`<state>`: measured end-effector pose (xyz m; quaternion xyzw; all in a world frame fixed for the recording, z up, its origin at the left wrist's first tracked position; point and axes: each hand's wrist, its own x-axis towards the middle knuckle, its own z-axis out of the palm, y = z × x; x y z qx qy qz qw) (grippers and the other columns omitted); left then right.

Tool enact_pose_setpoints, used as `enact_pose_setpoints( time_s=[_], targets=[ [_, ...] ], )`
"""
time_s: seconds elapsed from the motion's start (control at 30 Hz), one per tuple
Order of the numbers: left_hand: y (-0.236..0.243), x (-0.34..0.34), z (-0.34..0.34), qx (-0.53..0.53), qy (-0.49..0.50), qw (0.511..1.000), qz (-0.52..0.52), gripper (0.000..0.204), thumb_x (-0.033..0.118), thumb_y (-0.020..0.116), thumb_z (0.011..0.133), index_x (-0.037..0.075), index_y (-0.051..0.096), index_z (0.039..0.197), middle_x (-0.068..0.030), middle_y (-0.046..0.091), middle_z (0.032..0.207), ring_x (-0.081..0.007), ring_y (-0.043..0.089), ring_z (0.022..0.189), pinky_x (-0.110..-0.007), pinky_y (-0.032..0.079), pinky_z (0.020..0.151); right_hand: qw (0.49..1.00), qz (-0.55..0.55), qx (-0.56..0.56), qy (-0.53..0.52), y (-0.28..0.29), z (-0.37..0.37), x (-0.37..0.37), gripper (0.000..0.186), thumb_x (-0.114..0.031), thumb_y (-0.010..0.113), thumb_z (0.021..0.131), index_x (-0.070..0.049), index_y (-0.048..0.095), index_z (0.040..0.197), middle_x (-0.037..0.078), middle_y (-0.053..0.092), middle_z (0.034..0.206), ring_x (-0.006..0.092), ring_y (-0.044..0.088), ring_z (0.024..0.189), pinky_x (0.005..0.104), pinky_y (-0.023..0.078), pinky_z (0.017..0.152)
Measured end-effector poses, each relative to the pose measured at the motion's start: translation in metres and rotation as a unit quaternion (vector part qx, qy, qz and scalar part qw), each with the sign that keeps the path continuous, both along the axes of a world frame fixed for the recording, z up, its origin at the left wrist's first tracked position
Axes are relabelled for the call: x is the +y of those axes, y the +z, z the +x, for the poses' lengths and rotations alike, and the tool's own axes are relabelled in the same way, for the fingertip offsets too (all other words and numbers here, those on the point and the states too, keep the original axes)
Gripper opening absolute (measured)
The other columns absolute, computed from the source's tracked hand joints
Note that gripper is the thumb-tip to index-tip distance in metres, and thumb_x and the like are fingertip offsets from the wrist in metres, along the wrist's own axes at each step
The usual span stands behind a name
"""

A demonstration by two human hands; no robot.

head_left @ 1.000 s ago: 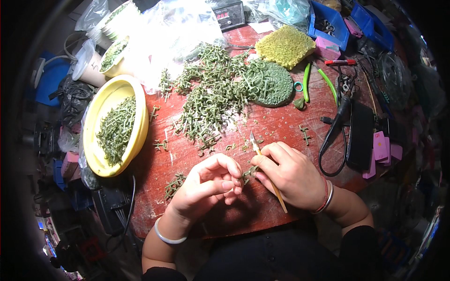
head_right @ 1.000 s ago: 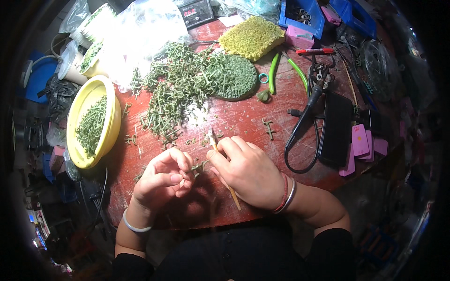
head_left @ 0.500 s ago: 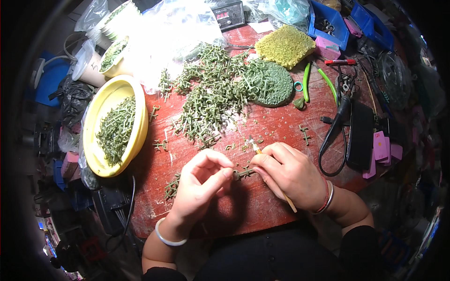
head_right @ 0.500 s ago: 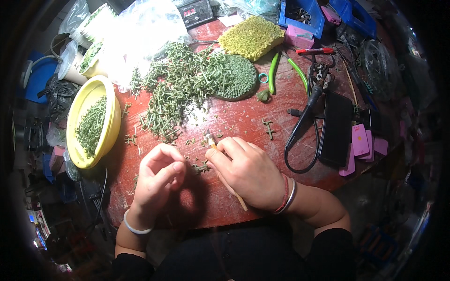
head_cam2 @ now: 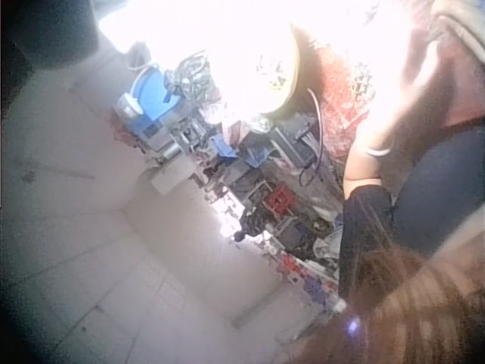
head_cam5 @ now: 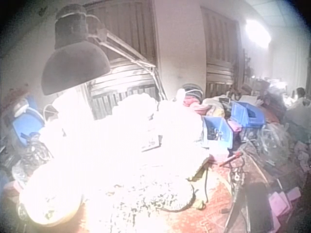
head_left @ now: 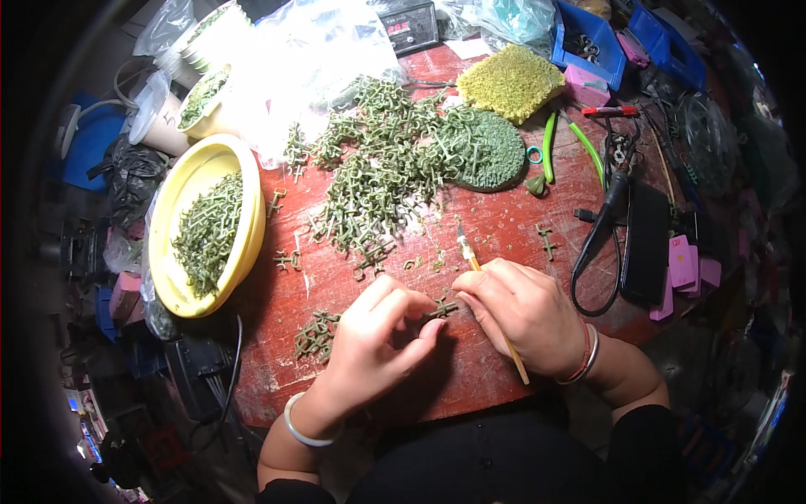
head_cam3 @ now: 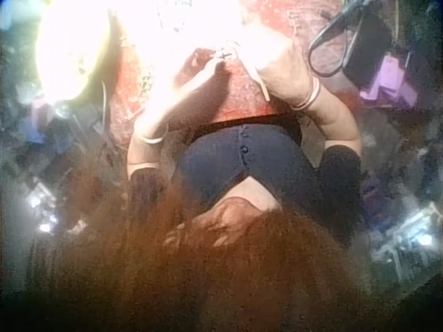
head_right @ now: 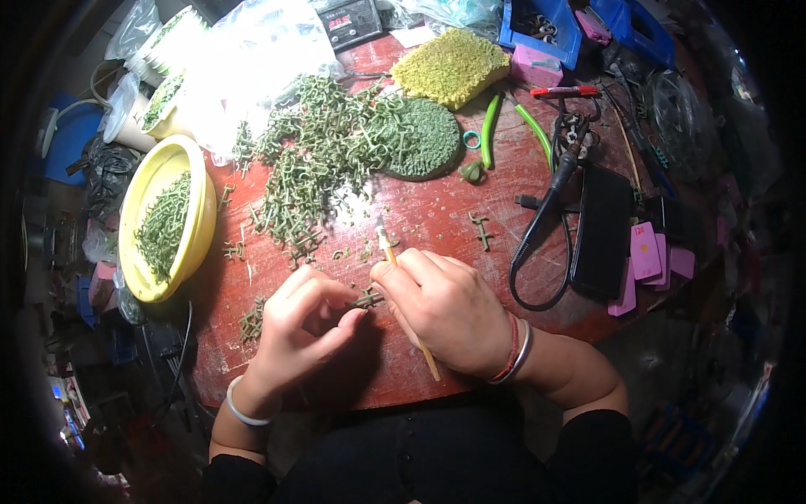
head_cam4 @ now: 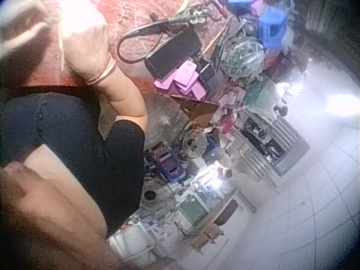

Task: The person uses a soldering iron to join small green components together on a cluttered red table. They pick parts from a pile, fuse them with heat, and clean the tool on a sponge.

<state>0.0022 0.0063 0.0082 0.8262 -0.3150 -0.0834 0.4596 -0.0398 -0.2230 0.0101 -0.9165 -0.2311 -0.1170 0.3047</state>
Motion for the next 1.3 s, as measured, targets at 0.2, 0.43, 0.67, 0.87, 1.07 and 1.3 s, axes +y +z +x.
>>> enact_pose_setpoints(
  time_s=[0.2, 0.43, 0.67, 0.87, 1.07, 1.3],
  targets=[
    [-0.01, -0.002, -0.004, -0.111, -0.004, 0.993, 0.046, 0.023, -0.001, 0.083, 0.08, 0.004, 0.073, 0.101, -0.0092, 0.062, 0.083, -0.024, 0.062, 0.07, -0.036, 0.053, 0.063, 1.0, -0.011, 0.007, 0.006, 0.003, 0.0, 0.0, 0.021, -0.008, 0.069, 0.092, -0.001, 0.065, 0.111, 0.012, 0.059, 0.089, 0.0279, 0.067, 0.083, 0.0387, 0.056, 0.073],
    [-0.01, -0.004, -0.005, -0.146, 0.006, 0.988, 0.04, 0.023, 0.002, 0.082, 0.079, 0.004, 0.07, 0.098, -0.0109, 0.055, 0.08, -0.0309, 0.06, 0.071, -0.041, 0.052, 0.062, 1.0, -0.021, 0.002, 0.004, 0.0, -0.001, 0.0, 0.02, -0.01, 0.07, 0.092, -0.002, 0.065, 0.109, 0.01, 0.059, 0.088, 0.0264, 0.067, 0.082, 0.0376, 0.056, 0.072],
    [-0.005, -0.004, -0.006, -0.13, 0.016, 0.991, 0.008, 0.025, -0.002, 0.082, 0.076, 0.003, 0.071, 0.098, -0.0103, 0.059, 0.08, -0.0273, 0.061, 0.069, -0.038, 0.052, 0.06, 1.0, -0.011, -0.001, 0.02, 0.002, 0.0, 0.002, 0.016, -0.016, 0.071, 0.094, -0.004, 0.065, 0.103, 0.009, 0.058, 0.087, 0.026, 0.065, 0.081, 0.0378, 0.055, 0.072],
    [-0.005, -0.003, -0.005, -0.16, 0.006, 0.987, -0.007, 0.03, -0.005, 0.082, 0.075, 0.002, 0.071, 0.102, -0.0105, 0.061, 0.083, -0.0245, 0.061, 0.066, -0.037, 0.052, 0.057, 0.999, 0.003, -0.004, 0.035, -0.002, -0.001, 0.003, 0.015, -0.017, 0.071, 0.094, -0.005, 0.065, 0.101, 0.009, 0.058, 0.086, 0.0261, 0.065, 0.08, 0.0381, 0.055, 0.071],
    [-0.01, -0.002, -0.009, 0.003, 0.093, 0.988, -0.126, 0.031, -0.005, 0.079, 0.086, -0.001, 0.067, 0.114, -0.005, 0.06, 0.092, -0.0083, 0.06, 0.072, -0.022, 0.044, 0.054, 0.999, 0.02, 0.008, 0.028, 0.004, 0.0, 0.001, 0.014, -0.011, 0.071, 0.093, -0.003, 0.064, 0.102, 0.011, 0.057, 0.086, 0.0275, 0.064, 0.079, 0.0388, 0.055, 0.071],
    [-0.004, 0.011, 0.005, 0.519, 0.059, 0.796, -0.305, 0.031, 0.021, 0.053, 0.113, -0.003, 0.061, 0.13, -0.0107, 0.07, 0.107, -0.0179, 0.071, 0.094, -0.03, 0.059, 0.075, 0.998, 0.047, -0.031, 0.025, 0.007, 0.0, 0.002, 0.019, -0.009, 0.076, 0.09, -0.003, 0.065, 0.104, 0.01, 0.055, 0.084, 0.0275, 0.063, 0.075, 0.0396, 0.054, 0.068]
  ],
)
